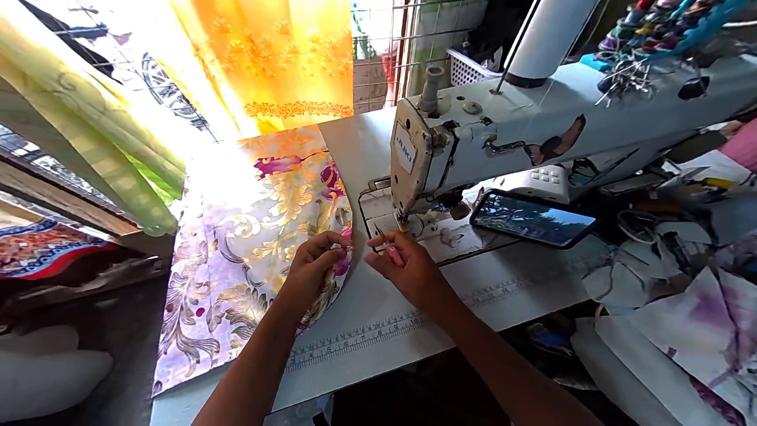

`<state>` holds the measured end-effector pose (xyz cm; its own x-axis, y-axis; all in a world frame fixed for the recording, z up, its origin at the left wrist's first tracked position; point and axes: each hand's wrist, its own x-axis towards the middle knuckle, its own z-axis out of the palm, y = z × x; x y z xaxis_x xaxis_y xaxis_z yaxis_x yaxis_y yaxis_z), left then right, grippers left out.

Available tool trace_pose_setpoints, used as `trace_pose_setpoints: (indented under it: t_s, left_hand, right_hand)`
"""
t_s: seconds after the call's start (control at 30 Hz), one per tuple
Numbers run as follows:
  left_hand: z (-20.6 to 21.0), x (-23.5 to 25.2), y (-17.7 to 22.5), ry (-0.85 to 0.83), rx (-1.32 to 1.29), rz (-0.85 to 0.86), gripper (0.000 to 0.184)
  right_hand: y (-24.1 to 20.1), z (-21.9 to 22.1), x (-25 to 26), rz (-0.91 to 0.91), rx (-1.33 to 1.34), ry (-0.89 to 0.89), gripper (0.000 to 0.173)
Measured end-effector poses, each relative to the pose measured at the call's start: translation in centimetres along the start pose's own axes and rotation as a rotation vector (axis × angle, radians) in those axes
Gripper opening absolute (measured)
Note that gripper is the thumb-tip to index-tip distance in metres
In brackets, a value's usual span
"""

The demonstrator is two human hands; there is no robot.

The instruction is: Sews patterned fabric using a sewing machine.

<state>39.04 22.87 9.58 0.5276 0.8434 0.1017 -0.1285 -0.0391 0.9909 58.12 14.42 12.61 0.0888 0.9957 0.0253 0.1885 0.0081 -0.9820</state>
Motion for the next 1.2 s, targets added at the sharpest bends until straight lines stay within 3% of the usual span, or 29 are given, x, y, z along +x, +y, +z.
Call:
trace_pose_setpoints:
  t_s: [0.17,0.23,0.33,0.4,0.47,0.53,0.6,0.73,0.87,1.2]
  left_hand:
    - [0.5,0.0,0.1,-0.022,0.000,0.033,0.017]
    - [0.6,0.0,0.1,0.008,0.275,0.165,0.025]
    - [0.3,-0.1,0.0,-0.001,0.735,0.449,0.055]
    - [0.9,-0.3,-0.2,0.028,0.852,0.549,0.045]
    - [1.3,-0.3,-0.4,0.060,0.829,0.586,0.020]
    - [1.5,-0.4,-0.4,0.077,0.680,0.533,0.016]
    - [1.6,-0.7,0.4,0.104,0.497,0.350,0.015]
    - [1.5,-0.8,1.5,0.153,0.279,0.100,0.013]
    - [1.5,-0.8,1.4,0.175,0.191,0.041,0.015]
    - [1.5,-0.8,1.3,0.127,0.129,0.085,0.014]
  right_hand:
    - [-0.8,1.6,0.7,-0.039,-0.130,0.065,0.016]
    - [-1.0,1.5,1.0,0.014,-0.133,0.079,0.016]
    - [-0.9,0.8,1.5,0.092,-0.098,0.077,0.020]
    - [-0.7,0.5,1.6,0.106,-0.075,0.079,0.022]
    - [-0.7,0.2,1.2,0.092,-0.041,0.082,0.022]
    - [-0.7,-0.1,0.6,0.039,0.022,0.112,0.019]
    - [-0.4,-0.4,0.1,-0.029,0.022,0.202,0.020]
    - [0.3,-0.5,-0.7,-0.093,-0.191,0.214,0.027]
    - [0.5,0.8,-0.9,-0.161,-0.353,0.165,0.041]
    - [0.5,1.9,0.7,-0.177,-0.372,0.176,0.034]
